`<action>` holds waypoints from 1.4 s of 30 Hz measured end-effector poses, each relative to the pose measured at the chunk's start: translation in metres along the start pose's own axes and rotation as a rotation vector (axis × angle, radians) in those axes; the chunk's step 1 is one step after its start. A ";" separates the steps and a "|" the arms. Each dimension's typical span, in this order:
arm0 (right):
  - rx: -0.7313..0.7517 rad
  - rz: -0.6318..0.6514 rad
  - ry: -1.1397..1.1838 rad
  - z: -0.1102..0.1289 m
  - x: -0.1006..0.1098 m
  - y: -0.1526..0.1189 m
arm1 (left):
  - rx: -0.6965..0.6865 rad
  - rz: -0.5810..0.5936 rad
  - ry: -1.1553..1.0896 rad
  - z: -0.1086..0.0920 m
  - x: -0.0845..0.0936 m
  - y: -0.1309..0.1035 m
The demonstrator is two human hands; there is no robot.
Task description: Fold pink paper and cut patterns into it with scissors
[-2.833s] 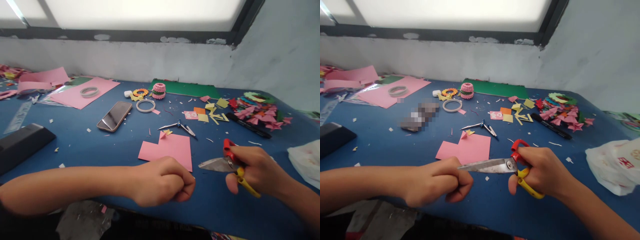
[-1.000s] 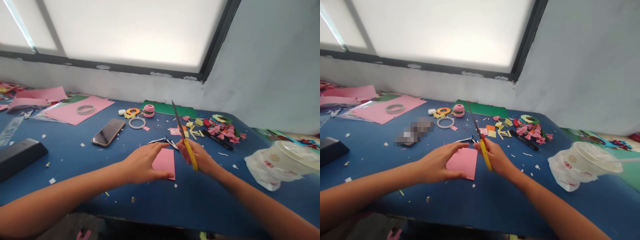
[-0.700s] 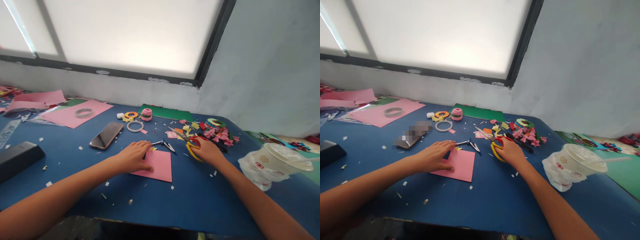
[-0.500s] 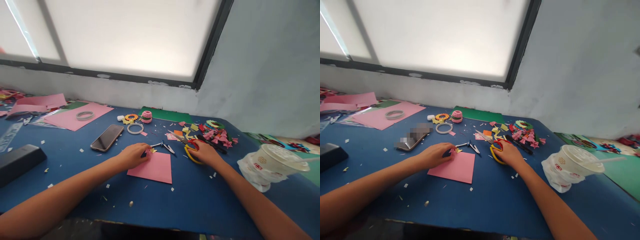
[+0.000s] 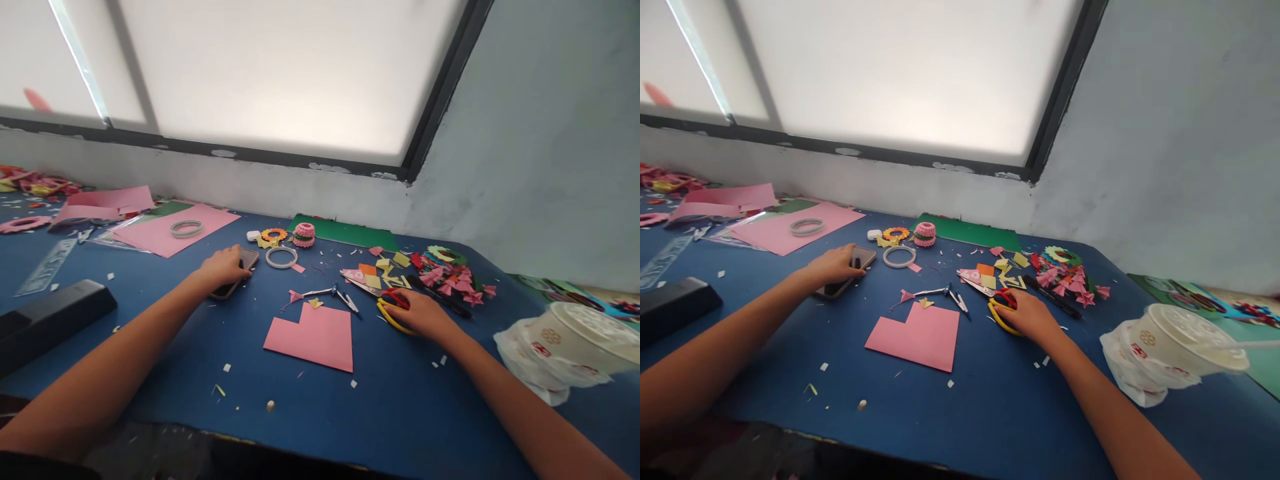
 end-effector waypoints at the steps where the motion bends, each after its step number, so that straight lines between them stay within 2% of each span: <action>1: 0.003 0.004 0.000 0.000 0.000 0.000 | 0.038 0.027 -0.006 0.011 -0.002 0.006; 3: 0.005 0.008 0.004 0.000 -0.001 0.000 | 0.088 0.045 -0.022 0.025 -0.006 0.014; 5: 0.001 0.008 0.008 -0.001 -0.001 0.000 | 0.119 0.039 -0.036 0.031 -0.008 0.018; 17: -0.014 0.030 0.008 -0.005 -0.007 0.001 | 0.124 0.056 -0.055 0.039 -0.007 0.017; 26: -0.013 0.023 0.004 -0.009 -0.013 0.003 | 0.217 0.131 -0.500 0.056 -0.005 0.016; 32: -0.018 0.042 -0.010 -0.008 -0.014 0.002 | 0.230 0.139 -0.543 0.058 -0.004 0.015; 42: -0.010 0.010 0.032 -0.012 -0.018 0.004 | 0.197 0.205 -0.556 0.074 -0.018 0.025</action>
Point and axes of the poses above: each hand's wrist, its own y-axis towards the middle knuckle, its own x-axis out of the back of the hand, z = x × y, the point moved 10 cm from there along y, towards the middle knuckle
